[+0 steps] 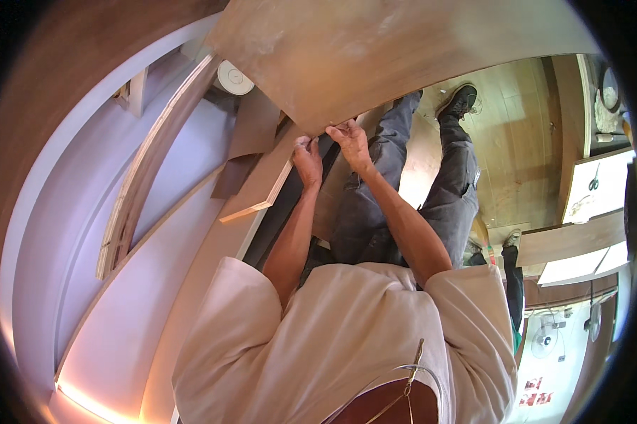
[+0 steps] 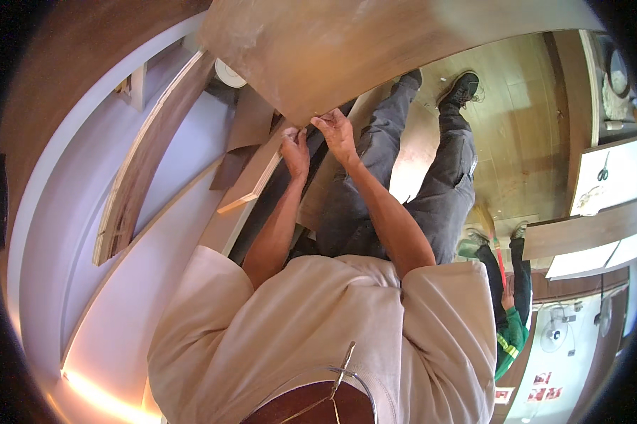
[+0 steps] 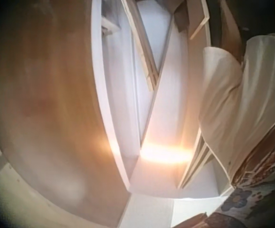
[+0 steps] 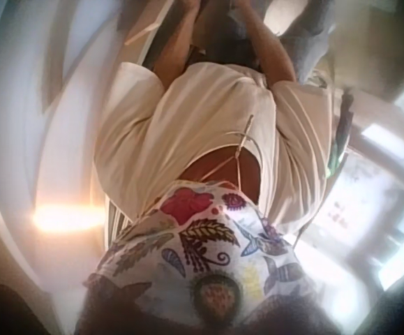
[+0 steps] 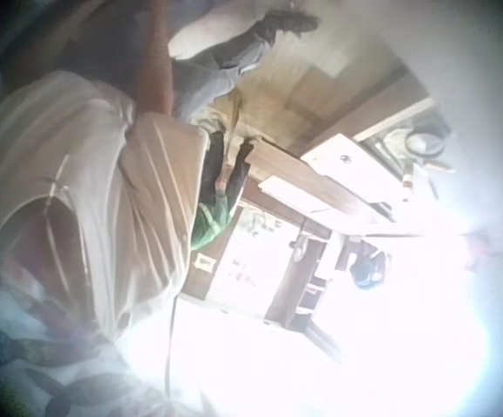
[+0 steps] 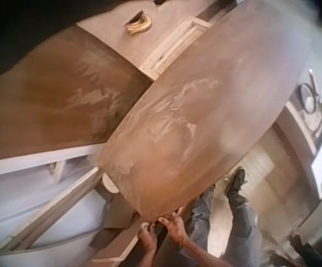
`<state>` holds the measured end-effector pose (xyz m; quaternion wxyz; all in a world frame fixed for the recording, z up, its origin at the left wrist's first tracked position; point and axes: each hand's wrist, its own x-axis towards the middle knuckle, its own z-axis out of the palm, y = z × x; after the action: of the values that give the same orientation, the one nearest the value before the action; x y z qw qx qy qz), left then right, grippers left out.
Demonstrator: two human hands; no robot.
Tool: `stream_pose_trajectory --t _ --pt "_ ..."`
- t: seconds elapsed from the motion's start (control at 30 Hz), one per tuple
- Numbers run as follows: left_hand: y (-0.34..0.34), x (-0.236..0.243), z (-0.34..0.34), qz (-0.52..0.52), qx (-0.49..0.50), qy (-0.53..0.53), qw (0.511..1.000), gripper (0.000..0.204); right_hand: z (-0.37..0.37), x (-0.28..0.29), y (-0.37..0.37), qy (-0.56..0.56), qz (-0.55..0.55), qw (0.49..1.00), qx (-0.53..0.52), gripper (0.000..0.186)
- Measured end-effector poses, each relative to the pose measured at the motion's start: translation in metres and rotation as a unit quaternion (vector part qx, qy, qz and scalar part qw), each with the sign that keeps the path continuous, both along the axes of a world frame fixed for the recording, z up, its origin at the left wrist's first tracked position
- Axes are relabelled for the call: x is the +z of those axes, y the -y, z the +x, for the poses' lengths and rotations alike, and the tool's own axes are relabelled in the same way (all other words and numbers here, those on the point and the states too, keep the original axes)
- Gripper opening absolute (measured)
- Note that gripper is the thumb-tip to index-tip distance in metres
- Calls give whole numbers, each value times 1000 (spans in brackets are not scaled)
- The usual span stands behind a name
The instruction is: The person applies glue from a bottle to the edge of a wooden board and then presses a thin wooden strip onto the glued edge. They use a roller to smooth the strip and ensure it adheres properly to the board.
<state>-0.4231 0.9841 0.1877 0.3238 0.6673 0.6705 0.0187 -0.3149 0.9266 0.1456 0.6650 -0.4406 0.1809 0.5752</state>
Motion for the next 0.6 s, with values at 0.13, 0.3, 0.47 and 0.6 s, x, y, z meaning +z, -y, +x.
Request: stream_pose_trajectory --t 0.13,0.3,0.47,0.6 --pt "-6 7 6 -14 -22 -67 997 20 -18 4 -7 -16 -20 1000 12 27" --pt "-6 -11 -13 -18 -4 -16 1000 17 -25 -2 -10 23 -22 998 49 29" --pt "-6 -7 -4 -17 14 -8 1000 17 -17 11 -14 55 -28 996 66 31" --pt "-7 -4 -2 -35 41 16 998 17 -14 16 -17 63 -52 994 74 33"
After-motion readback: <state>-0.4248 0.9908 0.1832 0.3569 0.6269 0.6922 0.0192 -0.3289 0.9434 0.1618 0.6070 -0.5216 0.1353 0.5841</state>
